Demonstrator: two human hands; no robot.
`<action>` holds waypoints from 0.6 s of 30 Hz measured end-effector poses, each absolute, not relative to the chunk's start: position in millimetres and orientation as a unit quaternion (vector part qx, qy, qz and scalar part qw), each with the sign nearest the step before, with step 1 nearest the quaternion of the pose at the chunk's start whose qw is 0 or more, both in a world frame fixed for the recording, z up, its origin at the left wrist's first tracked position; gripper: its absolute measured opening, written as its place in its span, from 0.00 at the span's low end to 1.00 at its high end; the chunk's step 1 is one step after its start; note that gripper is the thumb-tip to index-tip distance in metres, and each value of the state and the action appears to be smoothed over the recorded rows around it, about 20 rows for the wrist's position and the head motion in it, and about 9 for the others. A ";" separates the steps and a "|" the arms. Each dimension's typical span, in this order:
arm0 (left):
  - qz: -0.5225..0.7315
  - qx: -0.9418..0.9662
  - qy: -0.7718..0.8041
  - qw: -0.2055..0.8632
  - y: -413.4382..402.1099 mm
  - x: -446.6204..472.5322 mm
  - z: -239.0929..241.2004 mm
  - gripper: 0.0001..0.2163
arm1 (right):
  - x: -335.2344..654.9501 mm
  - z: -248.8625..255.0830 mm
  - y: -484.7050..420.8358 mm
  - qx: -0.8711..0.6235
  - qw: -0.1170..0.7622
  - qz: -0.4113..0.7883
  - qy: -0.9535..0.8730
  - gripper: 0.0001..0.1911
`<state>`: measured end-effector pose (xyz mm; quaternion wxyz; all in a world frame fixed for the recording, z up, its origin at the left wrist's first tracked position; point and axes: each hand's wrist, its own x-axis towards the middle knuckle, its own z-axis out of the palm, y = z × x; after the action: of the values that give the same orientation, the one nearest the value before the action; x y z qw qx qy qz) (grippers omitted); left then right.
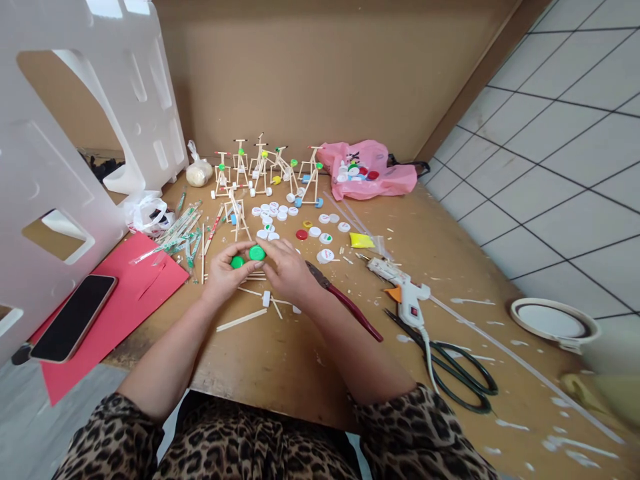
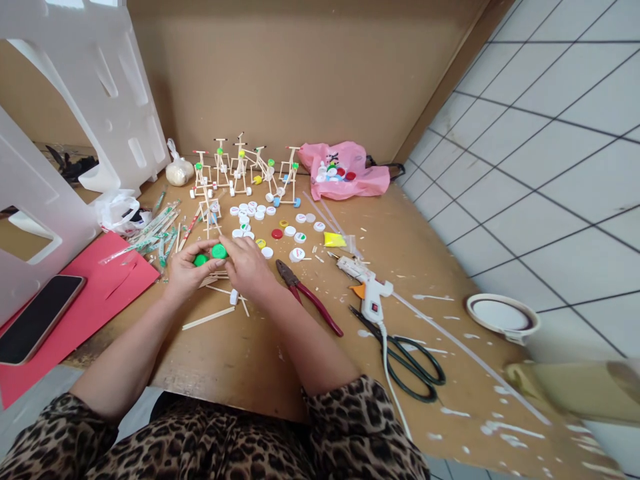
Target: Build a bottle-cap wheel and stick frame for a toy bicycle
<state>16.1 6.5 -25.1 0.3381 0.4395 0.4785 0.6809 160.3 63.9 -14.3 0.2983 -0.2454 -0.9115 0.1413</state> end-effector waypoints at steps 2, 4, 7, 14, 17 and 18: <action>0.680 0.451 0.483 0.318 6.3 15.6 -26.5 0.15 | 159.8 -13.7 63.4 -0.244 0.295 0.142 -0.913 0.25; 0.678 0.461 0.490 0.298 5.9 15.1 -27.9 0.15 | 159.4 -12.2 61.6 -0.243 0.292 0.143 -0.914 0.26; 0.676 0.467 0.500 0.274 5.5 14.2 -30.2 0.15 | 158.7 -8.7 57.0 -0.246 0.284 0.133 -0.917 0.27; 0.666 0.485 0.502 0.262 6.5 10.3 -34.8 0.15 | 157.5 -1.5 51.8 -0.274 0.252 0.086 -0.924 0.22; 0.667 0.480 0.504 0.267 7.0 9.5 -35.8 0.17 | 158.0 -0.6 52.8 -0.275 0.237 0.079 -0.928 0.20; 0.666 0.479 0.505 0.268 7.0 9.4 -35.9 0.17 | 158.1 -0.6 53.2 -0.275 0.237 0.079 -0.929 0.20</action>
<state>9.4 7.0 -35.9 0.2679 0.4794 0.5052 0.6657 158.1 53.2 -0.6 0.2367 -0.2748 -0.9285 0.0793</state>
